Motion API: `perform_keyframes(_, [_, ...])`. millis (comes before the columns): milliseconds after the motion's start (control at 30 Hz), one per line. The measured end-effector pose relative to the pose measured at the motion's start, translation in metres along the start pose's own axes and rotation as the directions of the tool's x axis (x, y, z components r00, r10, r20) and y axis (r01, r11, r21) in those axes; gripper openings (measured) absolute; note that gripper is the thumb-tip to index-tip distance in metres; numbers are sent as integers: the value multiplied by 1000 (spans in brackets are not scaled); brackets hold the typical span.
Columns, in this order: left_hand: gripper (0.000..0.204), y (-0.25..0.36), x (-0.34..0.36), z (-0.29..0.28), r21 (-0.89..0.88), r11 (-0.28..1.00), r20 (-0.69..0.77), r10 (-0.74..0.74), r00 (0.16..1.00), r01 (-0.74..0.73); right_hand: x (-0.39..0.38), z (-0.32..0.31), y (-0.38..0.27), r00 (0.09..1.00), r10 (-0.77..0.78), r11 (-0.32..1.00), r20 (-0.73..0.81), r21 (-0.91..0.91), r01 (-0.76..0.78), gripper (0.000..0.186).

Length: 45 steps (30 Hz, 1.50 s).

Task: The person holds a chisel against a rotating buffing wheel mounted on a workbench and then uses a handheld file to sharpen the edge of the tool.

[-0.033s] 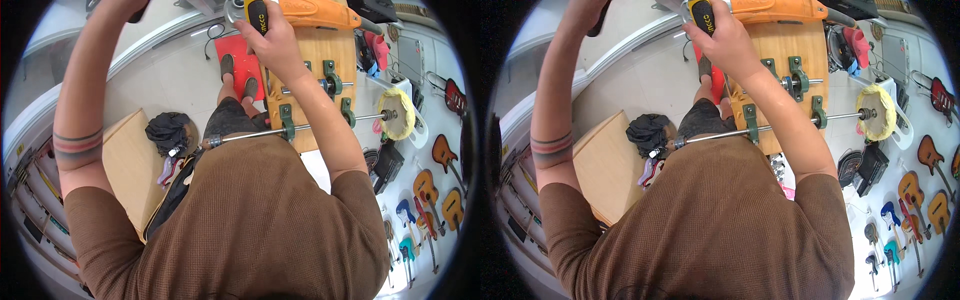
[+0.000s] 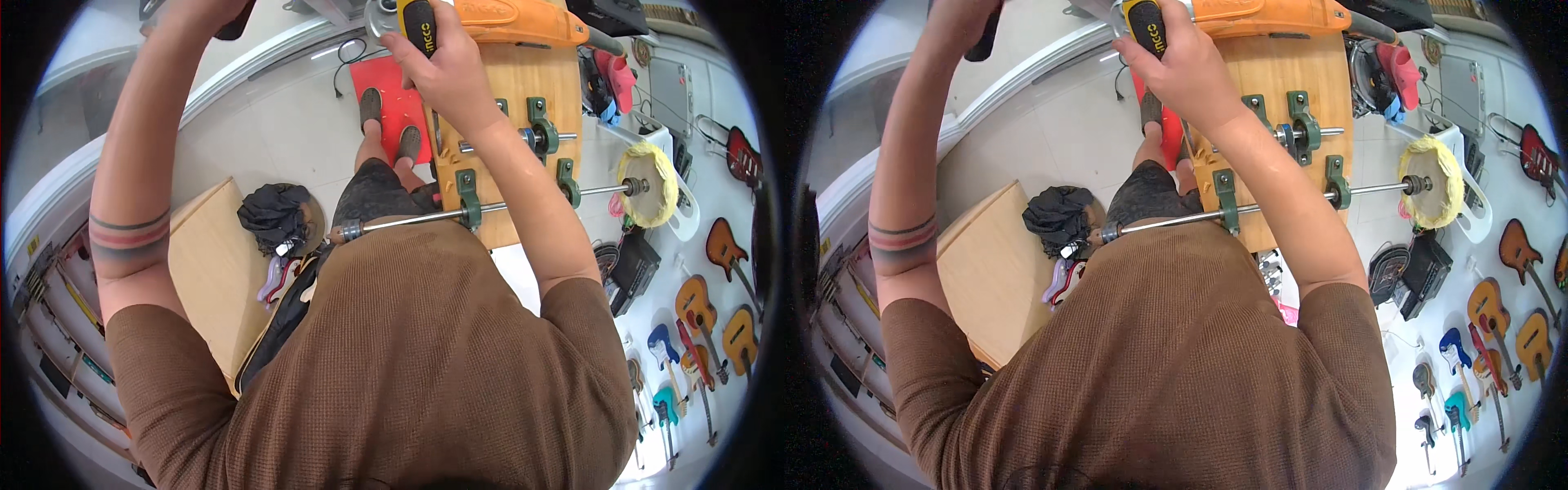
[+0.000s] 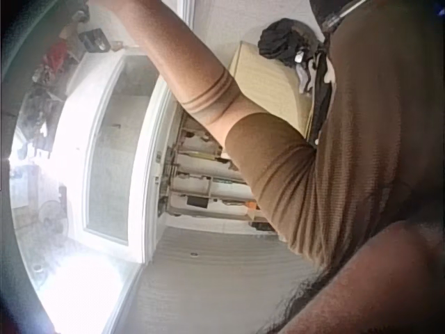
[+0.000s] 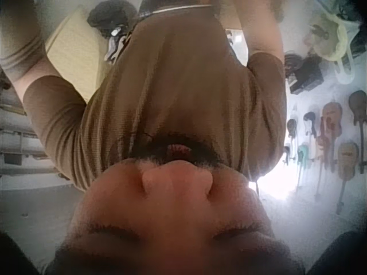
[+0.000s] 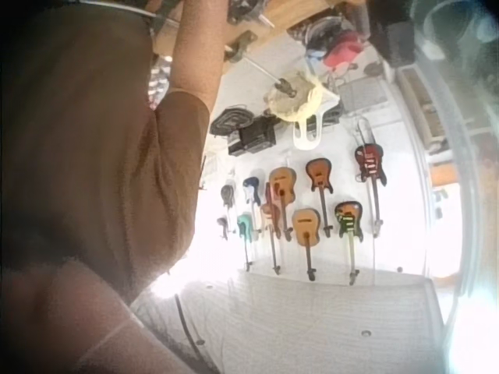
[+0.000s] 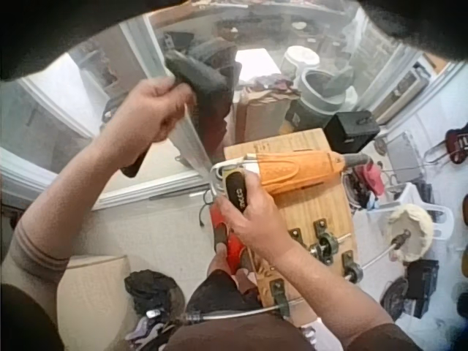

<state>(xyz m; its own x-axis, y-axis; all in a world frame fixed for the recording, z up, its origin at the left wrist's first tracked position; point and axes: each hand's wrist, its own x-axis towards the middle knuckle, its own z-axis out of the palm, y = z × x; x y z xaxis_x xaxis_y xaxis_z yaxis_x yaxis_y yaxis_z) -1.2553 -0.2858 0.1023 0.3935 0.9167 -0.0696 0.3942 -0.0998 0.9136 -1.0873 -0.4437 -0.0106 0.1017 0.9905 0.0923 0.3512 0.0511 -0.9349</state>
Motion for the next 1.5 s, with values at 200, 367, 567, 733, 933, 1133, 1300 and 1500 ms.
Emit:
perform_keyframes(200, [22, -4, 10, -19, 274, 959, 284, -4, 959, -77, -1, 3, 5, 996, -87, 996, -23, -36, 86, 51])
perform_keyframes(367, [25, 23, -11, 7, 464, 885, 264, -112, 958, -24, -1, 1, 4, 999, -47, 997, -6, -56, 47, 53])
perform_keyframes(567, [32, 10, 0, -13, 404, 911, 328, -65, 942, -78, -1, 0, -5, 1000, 19, 999, 12, -43, -19, 53])
perform_keyframes(733, [30, 25, -8, -8, 487, 871, 309, -109, 945, -59, -3, 1, 3, 999, -34, 996, -17, -81, 33, 54])
perform_keyframes(933, [22, -1, -11, -1, 393, 914, 400, -72, 914, -100, -5, 6, -5, 1000, -17, 998, -9, -64, 16, 55])
perform_keyframes(1133, [26, -4, -4, -3, 219, 975, 280, -102, 955, 40, -33, 11, 1, 930, -321, 931, -180, -243, 274, 53])
perform_keyframes(1300, [30, -7, -4, -12, 184, 980, 217, -116, 969, 76, -51, 3, -20, 884, -448, 887, -134, -191, 421, 59])
perform_keyframes(1500, [30, -7, -4, -10, 173, 981, 171, -116, 978, 86, -27, 7, -16, 929, -219, 972, -298, -148, 182, 49])
